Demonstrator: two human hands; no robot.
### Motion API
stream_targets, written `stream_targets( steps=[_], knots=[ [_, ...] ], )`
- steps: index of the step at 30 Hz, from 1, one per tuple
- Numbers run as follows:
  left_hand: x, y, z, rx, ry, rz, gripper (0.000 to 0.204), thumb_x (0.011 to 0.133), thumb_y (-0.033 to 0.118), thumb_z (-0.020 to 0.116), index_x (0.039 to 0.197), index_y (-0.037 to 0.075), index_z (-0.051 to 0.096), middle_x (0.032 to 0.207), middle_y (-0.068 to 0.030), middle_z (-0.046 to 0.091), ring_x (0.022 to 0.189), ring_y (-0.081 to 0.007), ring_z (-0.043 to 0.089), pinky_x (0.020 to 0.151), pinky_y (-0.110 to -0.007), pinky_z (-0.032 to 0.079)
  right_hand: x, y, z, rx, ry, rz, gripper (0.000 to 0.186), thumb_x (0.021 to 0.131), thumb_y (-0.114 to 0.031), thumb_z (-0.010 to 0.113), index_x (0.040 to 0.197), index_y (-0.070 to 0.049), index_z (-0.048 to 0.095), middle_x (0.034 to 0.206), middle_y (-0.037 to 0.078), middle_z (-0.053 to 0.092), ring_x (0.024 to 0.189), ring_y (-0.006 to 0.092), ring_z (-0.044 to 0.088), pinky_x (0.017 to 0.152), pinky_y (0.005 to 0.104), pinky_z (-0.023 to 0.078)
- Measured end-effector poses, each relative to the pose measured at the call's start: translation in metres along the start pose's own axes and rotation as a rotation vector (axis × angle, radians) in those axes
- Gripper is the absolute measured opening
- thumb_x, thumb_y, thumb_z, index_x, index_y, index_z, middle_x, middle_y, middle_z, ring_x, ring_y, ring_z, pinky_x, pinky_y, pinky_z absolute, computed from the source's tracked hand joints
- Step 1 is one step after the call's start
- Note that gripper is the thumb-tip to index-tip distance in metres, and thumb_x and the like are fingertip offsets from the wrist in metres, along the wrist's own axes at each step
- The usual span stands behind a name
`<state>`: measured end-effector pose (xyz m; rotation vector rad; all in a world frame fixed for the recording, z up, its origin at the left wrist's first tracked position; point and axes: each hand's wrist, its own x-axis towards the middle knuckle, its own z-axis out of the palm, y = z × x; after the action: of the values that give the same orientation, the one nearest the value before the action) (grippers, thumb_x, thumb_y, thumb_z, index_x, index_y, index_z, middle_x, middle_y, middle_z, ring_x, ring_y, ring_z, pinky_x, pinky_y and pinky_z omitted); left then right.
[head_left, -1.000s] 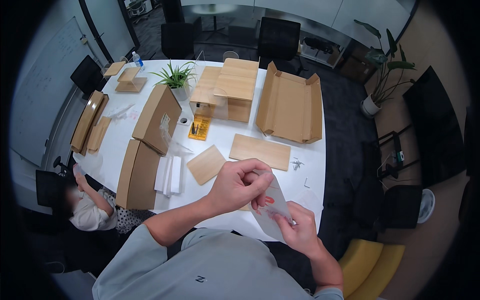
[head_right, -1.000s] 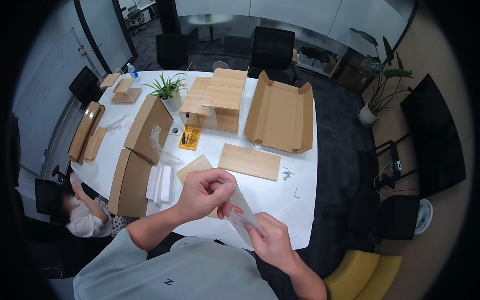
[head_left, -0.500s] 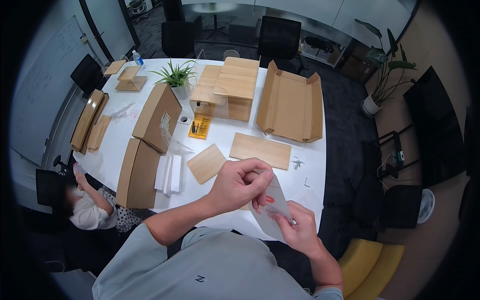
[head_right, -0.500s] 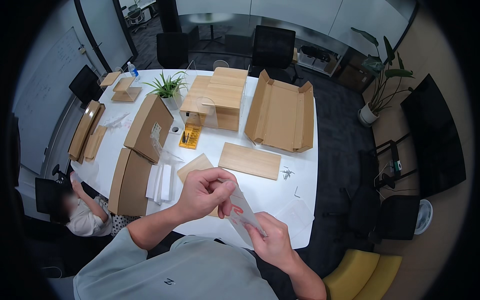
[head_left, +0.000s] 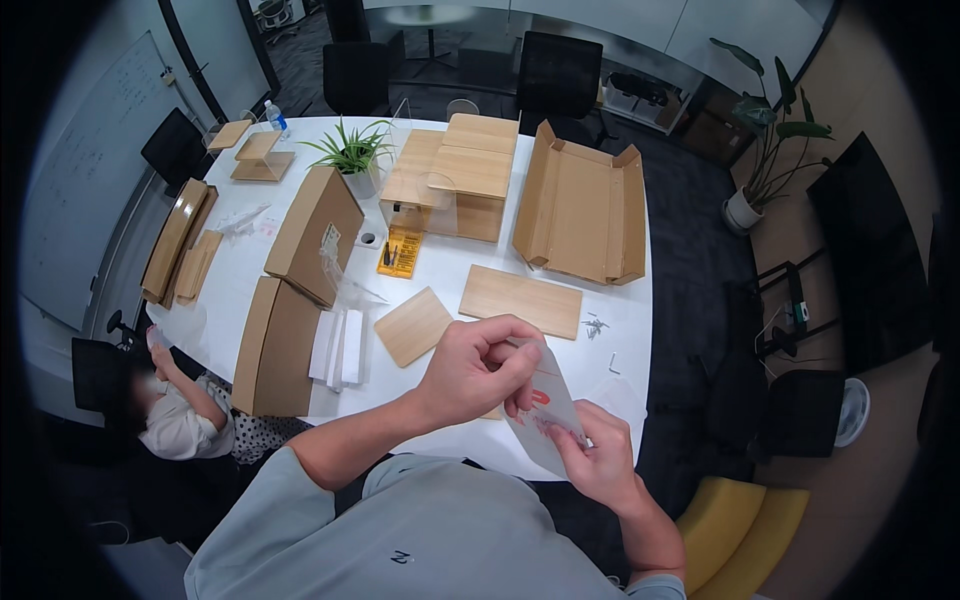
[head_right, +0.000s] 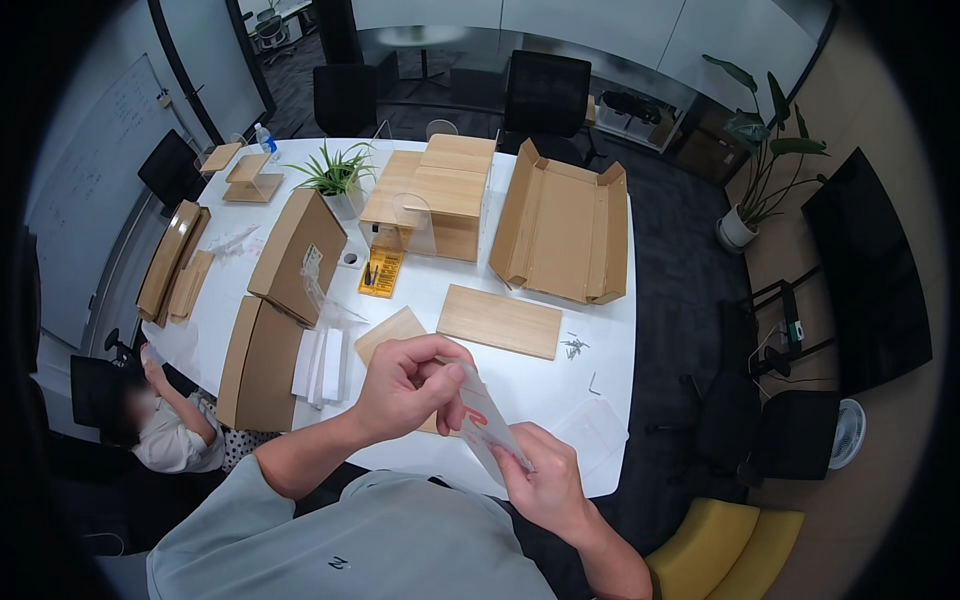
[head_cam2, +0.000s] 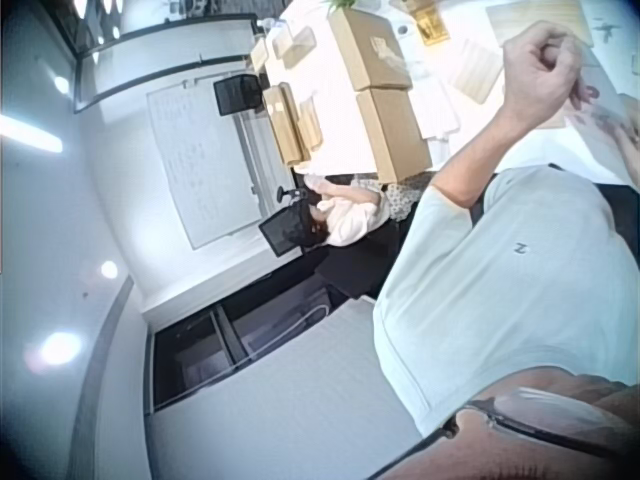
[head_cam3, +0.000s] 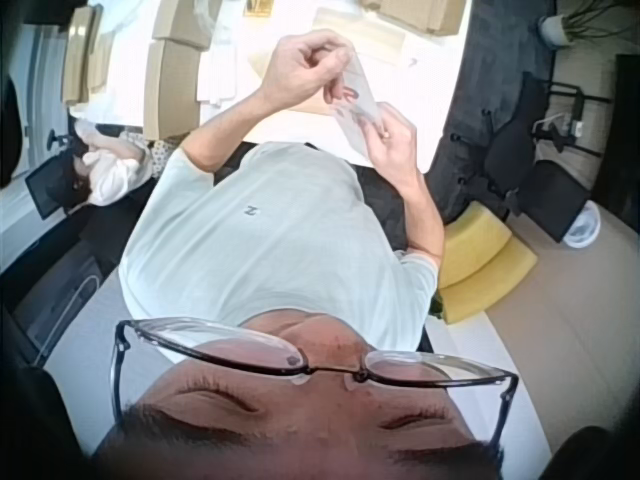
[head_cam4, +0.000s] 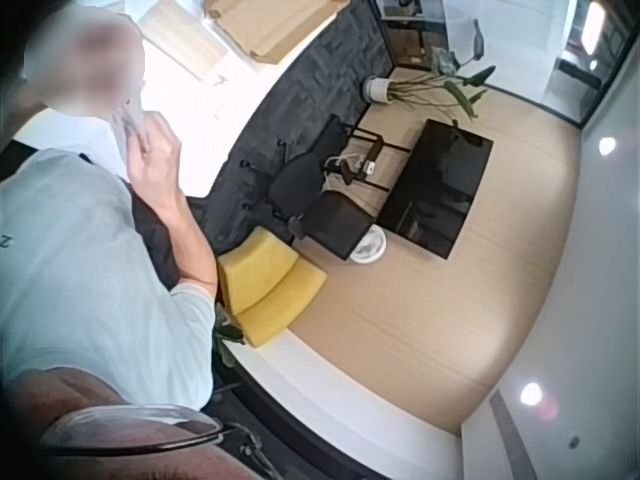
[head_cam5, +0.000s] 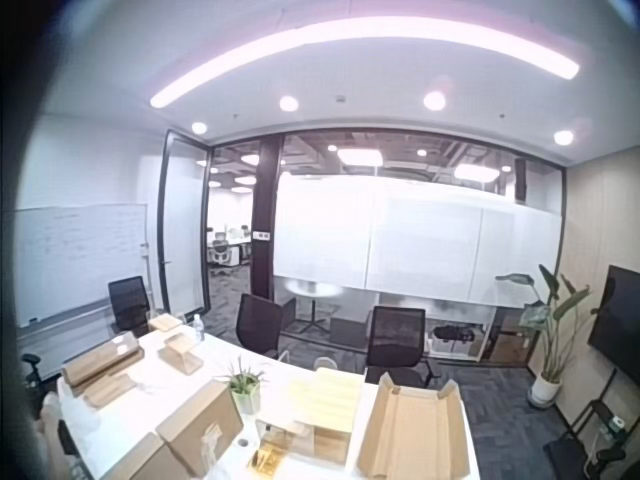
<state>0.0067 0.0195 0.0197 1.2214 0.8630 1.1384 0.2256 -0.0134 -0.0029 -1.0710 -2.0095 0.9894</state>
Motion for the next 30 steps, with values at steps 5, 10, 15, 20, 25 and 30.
stream_targets(
  steps=[5, 10, 15, 20, 25, 30],
  knots=[
    [0.002, 0.003, -0.001, -0.009, -0.017, -0.025, 0.016, 0.101, 0.01, 0.055, 0.103, -0.005, 0.061, 0.062, -0.0084, 0.065, 0.051, -0.0115, 0.063, 0.046, -0.023, 0.051, 0.0, 0.0, 0.001, -0.006, 0.018, -0.022, 0.015, 0.084, 0.006, 0.064, 0.099, 0.007, 0.068, 0.083, 0.019, 0.067, 0.068, 0.0313, 0.066, 0.06, 0.0358, 0.052],
    [0.002, 0.002, -0.002, -0.116, -0.032, -0.038, 0.014, 0.1, 0.01, 0.059, 0.105, -0.004, 0.058, 0.069, -0.0099, 0.067, 0.057, -0.0122, 0.064, 0.052, -0.024, 0.053, -0.001, 0.002, -0.001, -0.028, 0.02, -0.016, 0.018, 0.084, 0.007, 0.064, 0.101, 0.007, 0.068, 0.085, 0.019, 0.067, 0.07, 0.032, 0.067, 0.061, 0.0359, 0.053],
    [0.003, -0.011, 0.004, -0.174, 0.094, -0.012, 0.016, 0.099, 0.01, 0.062, 0.106, -0.002, 0.055, 0.086, -0.012, 0.069, 0.071, -0.0138, 0.068, 0.064, -0.027, 0.058, 0.002, 0.012, 0.005, -0.282, 0.194, -0.143, 0.038, 0.079, 0.011, 0.063, 0.117, 0.003, 0.066, 0.097, 0.018, 0.068, 0.08, 0.0327, 0.069, 0.068, 0.0379, 0.056],
    [0.002, -0.005, -0.001, -0.149, 0.005, -0.127, 0.013, 0.099, 0.011, 0.061, 0.097, -0.002, 0.058, 0.089, -0.0094, 0.068, 0.082, -0.0164, 0.071, 0.073, -0.028, 0.06, 0.008, 0.02, -0.001, -0.535, 0.24, -0.282, 0.061, 0.072, 0.016, 0.06, 0.13, -0.003, 0.062, 0.116, 0.019, 0.065, 0.098, 0.0355, 0.068, 0.078, 0.0393, 0.057],
    [0.008, -0.005, -0.003, -0.097, 0.019, -0.28, 0.019, 0.095, 0.014, 0.065, 0.084, 0.0, 0.058, 0.087, -0.0065, 0.068, 0.083, -0.0151, 0.072, 0.073, -0.028, 0.061, 0.012, 0.026, -0.005, -0.712, 0.197, -0.345, 0.063, 0.071, 0.016, 0.059, 0.13, -0.006, 0.062, 0.125, 0.021, 0.061, 0.108, 0.0387, 0.065, 0.087, 0.0435, 0.055],
    [0.015, -0.024, 0.001, -0.074, -0.01, -0.343, 0.022, 0.092, 0.015, 0.067, 0.078, 0.002, 0.058, 0.081, -0.0049, 0.066, 0.081, -0.0142, 0.072, 0.07, -0.026, 0.06, 0.012, 0.03, 0.002, -0.729, 0.214, -0.318, 0.059, 0.073, 0.012, 0.062, 0.13, -0.006, 0.062, 0.125, 0.022, 0.061, 0.109, 0.0387, 0.064, 0.088, 0.0446, 0.055]
  ],
)
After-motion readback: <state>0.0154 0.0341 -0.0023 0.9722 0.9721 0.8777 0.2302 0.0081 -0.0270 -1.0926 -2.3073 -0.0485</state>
